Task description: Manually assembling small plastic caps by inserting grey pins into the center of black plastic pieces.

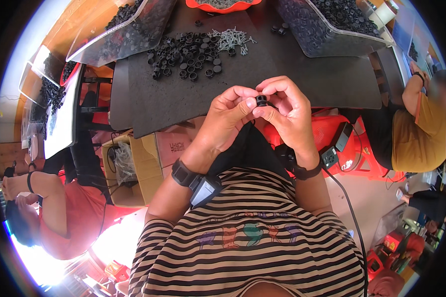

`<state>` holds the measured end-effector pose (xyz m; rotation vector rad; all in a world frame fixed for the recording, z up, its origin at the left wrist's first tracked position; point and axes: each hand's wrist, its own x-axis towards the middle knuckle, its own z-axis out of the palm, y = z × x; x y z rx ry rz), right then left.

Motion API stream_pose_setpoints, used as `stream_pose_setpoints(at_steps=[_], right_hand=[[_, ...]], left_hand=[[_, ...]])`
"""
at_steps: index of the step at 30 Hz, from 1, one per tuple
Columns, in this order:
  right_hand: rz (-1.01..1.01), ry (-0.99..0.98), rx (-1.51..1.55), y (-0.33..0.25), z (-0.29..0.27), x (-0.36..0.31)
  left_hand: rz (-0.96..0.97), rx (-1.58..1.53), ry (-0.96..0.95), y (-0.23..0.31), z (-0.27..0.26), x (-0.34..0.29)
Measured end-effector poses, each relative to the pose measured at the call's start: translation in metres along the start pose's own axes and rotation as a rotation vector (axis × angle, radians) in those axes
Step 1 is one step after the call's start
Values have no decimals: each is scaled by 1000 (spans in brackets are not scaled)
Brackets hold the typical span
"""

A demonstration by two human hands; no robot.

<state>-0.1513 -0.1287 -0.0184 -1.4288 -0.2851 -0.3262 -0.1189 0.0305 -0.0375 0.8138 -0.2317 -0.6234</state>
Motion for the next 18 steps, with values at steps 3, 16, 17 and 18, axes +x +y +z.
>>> stream_pose_setpoints(at_steps=[3, 16, 17, 18], right_hand=[[-23, 7, 5, 2, -1, 0], [-66, 19, -62, 4, 0, -1], [-65, 18, -62, 5, 0, -1], [-65, 24, -68, 5, 0, -1]], left_hand=[[-6, -13, -3, 4, 2, 0], [-34, 2, 29, 8, 1, 0], [-34, 1, 30, 8, 1, 0], [-35, -9, 30, 7, 1, 0]])
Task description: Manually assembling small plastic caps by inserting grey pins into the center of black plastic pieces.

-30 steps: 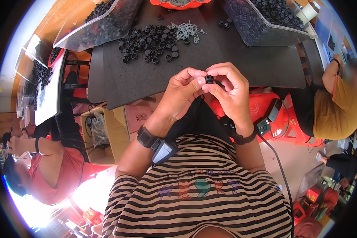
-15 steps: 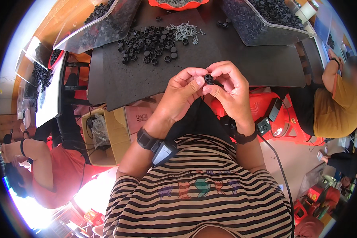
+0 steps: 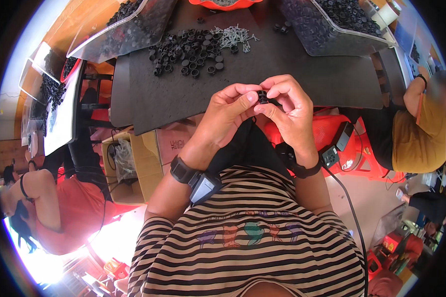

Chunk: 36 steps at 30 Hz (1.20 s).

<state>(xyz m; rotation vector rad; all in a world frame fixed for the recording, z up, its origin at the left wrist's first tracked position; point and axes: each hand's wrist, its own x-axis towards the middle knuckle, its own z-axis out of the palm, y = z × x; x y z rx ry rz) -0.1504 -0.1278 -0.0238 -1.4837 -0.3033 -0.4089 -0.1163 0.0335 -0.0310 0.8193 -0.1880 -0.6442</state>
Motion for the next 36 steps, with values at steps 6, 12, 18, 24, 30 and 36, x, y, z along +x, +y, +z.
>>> stream_pose_setpoints(at_steps=[6, 12, 18, 24, 30, 36], right_hand=[[-20, 6, -36, 0, 1, 0], [-22, 13, -47, 1, 2, -1], [-22, 23, -24, 2, 3, -1], [-26, 38, -61, 1, 5, -3], [-63, 50, -167, -1, 5, -1], [-64, 82, -151, 0, 6, -2]], left_hand=[[-2, -17, 14, -2, 0, 0], [-3, -32, 23, -1, 1, 1], [6, -20, 43, -2, 2, 1], [6, -40, 27, -4, 0, 2], [30, -27, 64, -5, 3, 1], [37, -11, 84, -7, 2, 2]])
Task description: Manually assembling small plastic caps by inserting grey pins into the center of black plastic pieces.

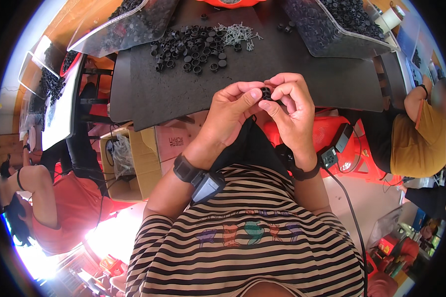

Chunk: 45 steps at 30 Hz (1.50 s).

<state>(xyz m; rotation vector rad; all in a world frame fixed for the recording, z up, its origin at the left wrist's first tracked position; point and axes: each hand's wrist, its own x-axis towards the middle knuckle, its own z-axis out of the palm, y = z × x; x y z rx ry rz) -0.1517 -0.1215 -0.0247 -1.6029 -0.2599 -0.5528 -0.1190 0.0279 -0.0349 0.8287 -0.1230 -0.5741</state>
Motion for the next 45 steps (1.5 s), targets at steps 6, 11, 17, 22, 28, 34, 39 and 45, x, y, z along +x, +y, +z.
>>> stream_pose_setpoints(at_steps=[6, 11, 17, 22, 28, 34, 39, 45], right_hand=[[9, 9, -14, 0, 2, 0], [45, -9, 1, 3, 0, -2], [117, -33, 89, -1, 1, 1], [74, -37, 104, 2, 0, -1], [23, 18, -1, 0, 4, -2], [1, 19, 23, 4, 3, -3], [32, 13, 106, 3, 4, -2], [60, 15, 130, 3, 3, -2]], left_hand=[[4, 12, 3, 0, 1, 0], [-2, 23, 1, 0, 0, -1], [3, 50, -27, -2, -4, -1], [2, 56, -36, -1, -3, -2], [5, 52, -2, -1, 1, -2], [12, 56, 14, -2, 2, -1], [14, 51, 1, -2, 1, -1], [18, 86, -11, -1, 3, -1]])
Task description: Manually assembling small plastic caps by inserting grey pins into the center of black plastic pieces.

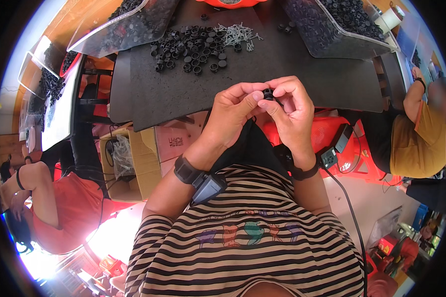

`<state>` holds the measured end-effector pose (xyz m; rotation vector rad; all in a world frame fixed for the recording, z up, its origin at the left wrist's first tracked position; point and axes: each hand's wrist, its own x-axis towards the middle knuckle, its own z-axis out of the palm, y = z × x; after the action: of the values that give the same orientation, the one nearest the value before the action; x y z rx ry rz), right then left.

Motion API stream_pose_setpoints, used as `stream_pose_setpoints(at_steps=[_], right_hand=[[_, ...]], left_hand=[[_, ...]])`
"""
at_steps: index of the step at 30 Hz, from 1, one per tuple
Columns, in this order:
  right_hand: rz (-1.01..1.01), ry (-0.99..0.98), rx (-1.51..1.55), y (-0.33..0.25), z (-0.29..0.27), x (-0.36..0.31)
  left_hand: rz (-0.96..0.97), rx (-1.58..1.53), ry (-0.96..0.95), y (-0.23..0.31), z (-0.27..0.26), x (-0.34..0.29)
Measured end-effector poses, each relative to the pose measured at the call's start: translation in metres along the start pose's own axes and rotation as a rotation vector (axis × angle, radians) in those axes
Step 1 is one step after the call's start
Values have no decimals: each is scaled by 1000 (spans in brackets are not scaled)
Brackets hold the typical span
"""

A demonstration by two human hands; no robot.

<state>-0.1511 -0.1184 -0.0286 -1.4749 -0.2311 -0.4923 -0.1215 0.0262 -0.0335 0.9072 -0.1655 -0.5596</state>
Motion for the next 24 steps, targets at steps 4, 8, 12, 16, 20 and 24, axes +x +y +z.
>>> stream_pose_setpoints(at_steps=[4, 8, 12, 16, 20, 24], right_hand=[[17, -2, 1, -2, 0, 1], [24, -5, 35, -4, 0, 2], [13, 0, 2, -4, -1, 2], [14, 6, 28, -2, -2, 2], [42, 1, 66, -2, -4, 2], [39, -9, 72, -3, -5, 2]], left_hand=[[8, 24, -1, 0, 1, 1], [24, 55, 13, -2, 0, 1], [24, 87, 20, -2, 1, 1], [19, 112, 31, -1, 3, -2], [38, -8, 58, 5, 11, -4], [50, 38, -9, 4, 6, -5]])
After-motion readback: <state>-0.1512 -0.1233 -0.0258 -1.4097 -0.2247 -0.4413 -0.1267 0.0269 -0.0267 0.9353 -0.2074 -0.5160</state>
